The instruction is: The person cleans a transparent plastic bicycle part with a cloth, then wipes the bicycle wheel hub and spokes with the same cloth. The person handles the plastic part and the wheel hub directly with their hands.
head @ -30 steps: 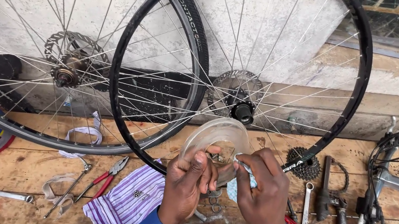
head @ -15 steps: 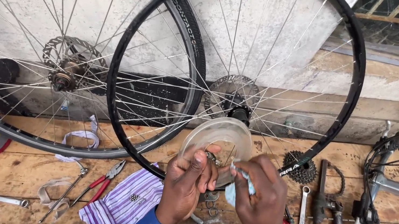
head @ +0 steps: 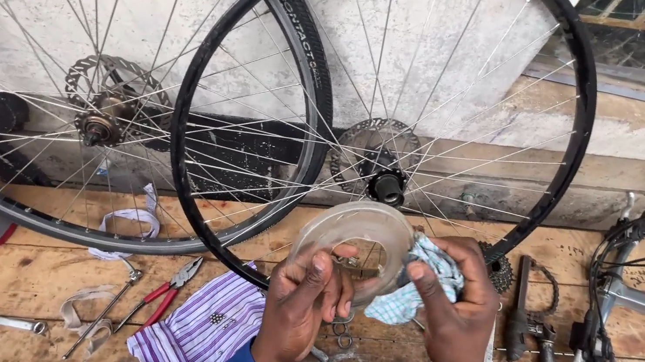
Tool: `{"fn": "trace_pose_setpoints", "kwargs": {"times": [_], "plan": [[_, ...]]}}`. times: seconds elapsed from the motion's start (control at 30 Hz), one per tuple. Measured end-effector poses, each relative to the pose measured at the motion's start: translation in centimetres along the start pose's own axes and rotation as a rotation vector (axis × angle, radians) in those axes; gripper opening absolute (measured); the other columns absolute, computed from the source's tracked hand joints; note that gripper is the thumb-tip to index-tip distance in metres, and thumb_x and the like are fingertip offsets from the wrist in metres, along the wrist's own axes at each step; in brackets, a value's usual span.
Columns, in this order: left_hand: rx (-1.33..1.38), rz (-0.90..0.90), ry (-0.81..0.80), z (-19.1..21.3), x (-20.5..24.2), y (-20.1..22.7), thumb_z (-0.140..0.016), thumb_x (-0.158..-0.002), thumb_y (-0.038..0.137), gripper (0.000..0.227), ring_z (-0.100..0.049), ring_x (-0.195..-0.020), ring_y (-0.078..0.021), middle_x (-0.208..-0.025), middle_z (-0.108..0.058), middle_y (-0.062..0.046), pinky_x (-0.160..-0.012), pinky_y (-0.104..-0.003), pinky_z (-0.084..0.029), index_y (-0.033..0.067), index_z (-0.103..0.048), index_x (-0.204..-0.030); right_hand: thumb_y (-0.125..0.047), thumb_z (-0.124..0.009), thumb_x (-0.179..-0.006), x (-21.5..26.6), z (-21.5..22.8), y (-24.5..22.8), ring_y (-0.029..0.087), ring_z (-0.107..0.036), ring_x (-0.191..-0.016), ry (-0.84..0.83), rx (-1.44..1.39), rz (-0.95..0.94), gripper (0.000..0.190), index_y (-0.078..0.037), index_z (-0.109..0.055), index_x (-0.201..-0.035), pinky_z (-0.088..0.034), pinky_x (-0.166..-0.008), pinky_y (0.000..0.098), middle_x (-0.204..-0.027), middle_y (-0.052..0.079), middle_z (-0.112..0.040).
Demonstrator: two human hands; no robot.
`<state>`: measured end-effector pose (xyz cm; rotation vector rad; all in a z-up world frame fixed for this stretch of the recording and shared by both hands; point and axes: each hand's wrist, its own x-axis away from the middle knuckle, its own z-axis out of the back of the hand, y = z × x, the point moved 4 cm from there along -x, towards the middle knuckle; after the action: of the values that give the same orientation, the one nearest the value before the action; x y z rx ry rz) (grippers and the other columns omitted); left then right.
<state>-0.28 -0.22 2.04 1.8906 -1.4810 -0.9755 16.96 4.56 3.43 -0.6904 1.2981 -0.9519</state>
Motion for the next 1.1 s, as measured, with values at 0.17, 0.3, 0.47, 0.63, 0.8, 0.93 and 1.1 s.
{"fn": "trace_pose_setpoints", "kwargs": {"times": [0.17, 0.3, 0.47, 0.63, 0.8, 0.93, 1.1], "plan": [[0.088, -0.044, -0.022, 0.8, -0.1, -0.9, -0.05, -0.1, 0.029, 0.039, -0.053, -0.053, -0.0176, -0.049, -0.045, -0.002, -0.088, -0.056, -0.059, -0.004, -0.062, -0.116, -0.016, -0.072, -0.08, 1.2, -0.8, 0.9, 0.023, -0.064, -0.093, 0.014, -0.368, -0.317, 0.035, -0.001, -0.066, -0.111, -0.053, -0.079, 0.0362, -0.101, 0.01, -0.069], [0.134, -0.085, -0.005, 1.2, 0.0, -1.5, -0.05, -0.101, 0.031, 0.04, -0.052, -0.051, -0.0175, -0.046, -0.041, -0.001, -0.075, -0.045, -0.057, -0.0041, -0.063, -0.114, -0.012, -0.071, -0.081, 2.9, -1.2, 3.2, 0.026, -0.064, -0.083, -0.02, -0.539, -0.517, 0.029, 0.004, -0.065, -0.105, -0.053, -0.076, 0.0391, -0.089, 0.012, -0.068], [0.217, -0.035, -0.042, 0.8, 0.3, -2.5, -0.049, -0.102, 0.03, 0.035, -0.049, -0.051, -0.016, -0.047, -0.039, 0.0, -0.083, -0.054, -0.058, 0.0004, -0.062, -0.116, -0.011, -0.069, -0.079, 3.0, -0.8, 3.0, 0.021, -0.058, -0.063, 0.051, -0.636, -0.518, 0.019, 0.001, -0.063, -0.091, -0.046, -0.058, 0.0348, -0.071, 0.008, -0.062], [0.264, 0.028, -0.069, 1.1, 0.3, -2.5, -0.05, -0.102, 0.027, 0.034, -0.047, -0.052, -0.0165, -0.048, -0.038, -0.001, -0.067, -0.036, -0.052, -0.0016, -0.062, -0.115, -0.015, -0.069, -0.071, 2.2, 0.3, 3.9, 0.018, -0.051, -0.059, 0.04, -0.507, -0.485, 0.02, 0.002, -0.063, -0.079, -0.039, -0.055, 0.0324, -0.066, 0.005, -0.056], [0.23, 0.07, -0.137, 0.7, 0.6, -1.5, -0.051, -0.103, 0.024, 0.031, -0.045, -0.05, -0.0159, -0.047, -0.037, 0.0, -0.057, -0.029, -0.041, -0.0028, -0.063, -0.112, -0.013, -0.067, -0.071, 0.2, 1.0, 2.9, 0.018, -0.051, -0.063, -0.173, -0.516, -0.291, 0.015, 0.0, -0.061, -0.069, -0.041, -0.061, 0.0335, -0.068, 0.005, -0.056], [0.179, 0.112, -0.181, 0.8, 0.5, -0.3, -0.054, -0.101, 0.026, 0.035, -0.044, -0.046, -0.0155, -0.046, -0.037, -0.001, -0.056, -0.03, -0.039, -0.0053, -0.063, -0.112, -0.01, -0.067, -0.072, -0.8, 1.1, 1.8, 0.02, -0.046, -0.067, -0.276, -0.524, -0.237, 0.015, -0.001, -0.055, -0.068, -0.037, -0.063, 0.0366, -0.072, 0.006, -0.052], [0.086, 0.196, -0.269, 0.6, 0.4, 0.9, -0.059, -0.098, 0.027, 0.035, -0.045, -0.045, -0.0171, -0.045, -0.038, -0.003, -0.054, -0.03, -0.042, -0.006, -0.064, -0.11, -0.01, -0.068, -0.069, -1.7, 1.2, 1.2, 0.022, -0.047, -0.067, -0.403, -0.46, -0.219, 0.015, -0.002, -0.056, -0.067, -0.038, -0.059, 0.0405, -0.072, 0.007, -0.053]]}}
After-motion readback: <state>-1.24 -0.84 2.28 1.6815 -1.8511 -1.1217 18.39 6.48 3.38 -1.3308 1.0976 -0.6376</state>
